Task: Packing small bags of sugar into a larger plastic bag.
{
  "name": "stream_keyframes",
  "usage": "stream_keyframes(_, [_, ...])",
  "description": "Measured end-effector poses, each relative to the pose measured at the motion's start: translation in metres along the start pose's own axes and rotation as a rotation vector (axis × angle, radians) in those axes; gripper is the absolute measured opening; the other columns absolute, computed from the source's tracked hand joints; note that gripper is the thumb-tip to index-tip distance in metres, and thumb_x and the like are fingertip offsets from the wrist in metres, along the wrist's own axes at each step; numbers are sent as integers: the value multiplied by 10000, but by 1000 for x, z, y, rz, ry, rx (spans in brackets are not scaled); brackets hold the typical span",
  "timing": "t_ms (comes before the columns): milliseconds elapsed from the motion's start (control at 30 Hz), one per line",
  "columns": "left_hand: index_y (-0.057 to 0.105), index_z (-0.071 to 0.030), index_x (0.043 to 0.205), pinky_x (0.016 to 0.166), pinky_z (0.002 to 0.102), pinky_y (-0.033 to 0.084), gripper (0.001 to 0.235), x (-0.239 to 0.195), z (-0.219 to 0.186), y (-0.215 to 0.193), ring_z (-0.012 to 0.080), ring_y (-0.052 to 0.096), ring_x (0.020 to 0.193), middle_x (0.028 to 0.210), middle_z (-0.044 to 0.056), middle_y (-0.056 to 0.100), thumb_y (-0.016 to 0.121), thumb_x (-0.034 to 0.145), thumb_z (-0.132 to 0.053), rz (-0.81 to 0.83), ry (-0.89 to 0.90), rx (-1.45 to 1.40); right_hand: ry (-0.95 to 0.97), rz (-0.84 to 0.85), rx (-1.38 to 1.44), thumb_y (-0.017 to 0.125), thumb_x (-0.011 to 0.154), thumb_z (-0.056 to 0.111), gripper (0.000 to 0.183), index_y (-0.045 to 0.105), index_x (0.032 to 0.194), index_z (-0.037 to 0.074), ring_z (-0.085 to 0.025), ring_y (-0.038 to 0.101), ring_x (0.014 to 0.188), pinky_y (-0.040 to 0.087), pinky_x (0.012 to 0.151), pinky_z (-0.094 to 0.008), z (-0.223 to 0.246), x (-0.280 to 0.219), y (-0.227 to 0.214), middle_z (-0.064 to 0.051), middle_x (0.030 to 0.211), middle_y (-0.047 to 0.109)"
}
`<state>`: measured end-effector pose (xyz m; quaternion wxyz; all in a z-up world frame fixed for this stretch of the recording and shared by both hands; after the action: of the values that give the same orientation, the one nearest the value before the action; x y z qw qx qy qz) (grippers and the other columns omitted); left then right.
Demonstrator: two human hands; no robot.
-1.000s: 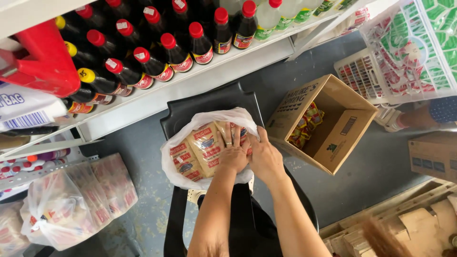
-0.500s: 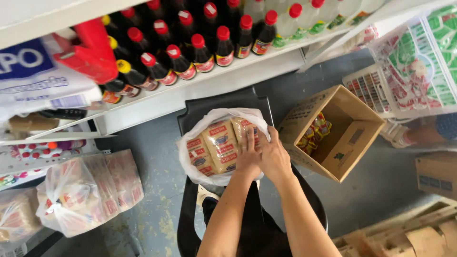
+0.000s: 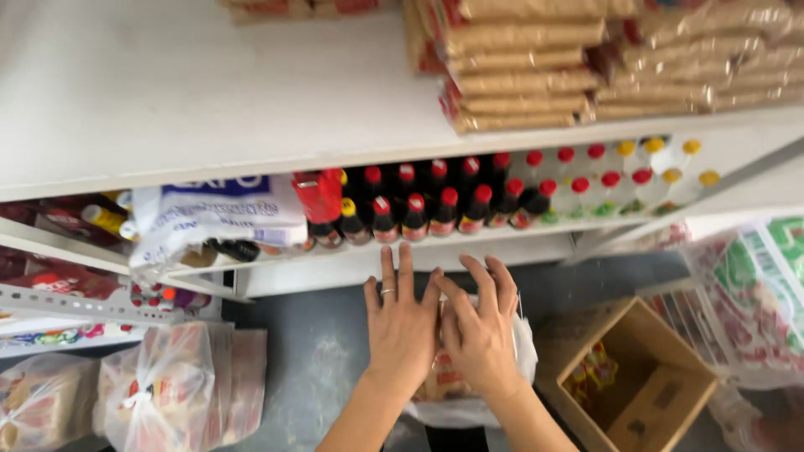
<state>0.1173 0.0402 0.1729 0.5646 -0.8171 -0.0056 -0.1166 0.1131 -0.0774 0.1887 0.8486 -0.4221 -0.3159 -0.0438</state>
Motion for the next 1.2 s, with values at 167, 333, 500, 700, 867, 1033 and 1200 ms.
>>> stream_keyframes(167, [638, -117, 1332, 1093, 707, 279, 481, 40, 37, -66, 485, 170, 1523, 1628, 269, 242, 668, 862, -218, -235, 25, 88, -213, -34, -54, 665, 820, 62, 457, 674, 1271, 137, -454, 402, 1389, 358, 1115, -580, 47, 82, 6, -139, 1471, 505])
stream_keyframes(333, [650, -135, 1332, 1105, 708, 282, 461, 85, 98, -131, 502, 146, 1528, 1636, 278, 233, 669, 880, -222, -499, 111, 121, -407, -77, -157, 673, 831, 84, 504, 622, 1330, 127, -439, 413, 1391, 379, 1062, -570, 89, 154, 30, -142, 1470, 506])
stream_keyframes(500, [566, -171, 1449, 1127, 693, 253, 521, 128, 178, -179, 529, 107, 1518, 1634, 298, 187, 616, 960, -343, -652, 63, 149, -533, 3, -211, 681, 754, 93, 671, 564, 1413, 146, -456, 399, 1357, 394, 1035, -576, 123, 217, 64, -172, 1439, 504])
stream_keyframes(700, [285, -206, 1597, 1164, 656, 165, 689, 170, 236, -180, 443, -13, 1548, 1683, 233, 30, 466, 1005, -507, -437, -233, 106, -664, 54, -319, 690, 789, 161, 430, 667, 1218, 130, -414, 445, 1328, 435, 988, -555, 131, 261, 106, -156, 1358, 560])
stream_keyframes(867, [89, -249, 1618, 1173, 648, 14, 775, 163, 223, -183, 434, -146, 1513, 1694, 184, -110, 342, 978, -606, -147, -285, 82, -580, 55, -364, 698, 824, 220, 342, 682, 1155, 133, -390, 476, 1321, 454, 1024, -553, 129, 312, 123, -130, 1336, 579])
stream_keyframes(1033, [39, -263, 1626, 1176, 658, -51, 771, 162, 216, -193, 444, -194, 1508, 1675, 165, -150, 289, 990, -620, -35, -257, 113, -337, -67, -633, 707, 852, 426, 530, 608, 1294, 152, -534, 366, 1308, 384, 1009, -684, 103, 416, 114, -256, 1412, 475])
stream_keyframes(1200, [62, -261, 1597, 1145, 694, -39, 757, 175, 232, -156, 454, -184, 1504, 1692, 166, -142, 254, 967, -634, -286, -125, 207, -193, -160, -678, 733, 835, 545, 794, 444, 1519, 264, -573, 146, 1456, 250, 1079, -772, 78, 486, 99, -226, 1609, 253])
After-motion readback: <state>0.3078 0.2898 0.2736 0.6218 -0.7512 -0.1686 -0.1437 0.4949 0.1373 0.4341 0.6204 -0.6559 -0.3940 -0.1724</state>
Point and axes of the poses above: each hand's wrist, its own x-axis towards the middle knuckle, its own y-axis out of the palm, z = x × y, the point moved 4 cm from there along x, towards the middle knuckle
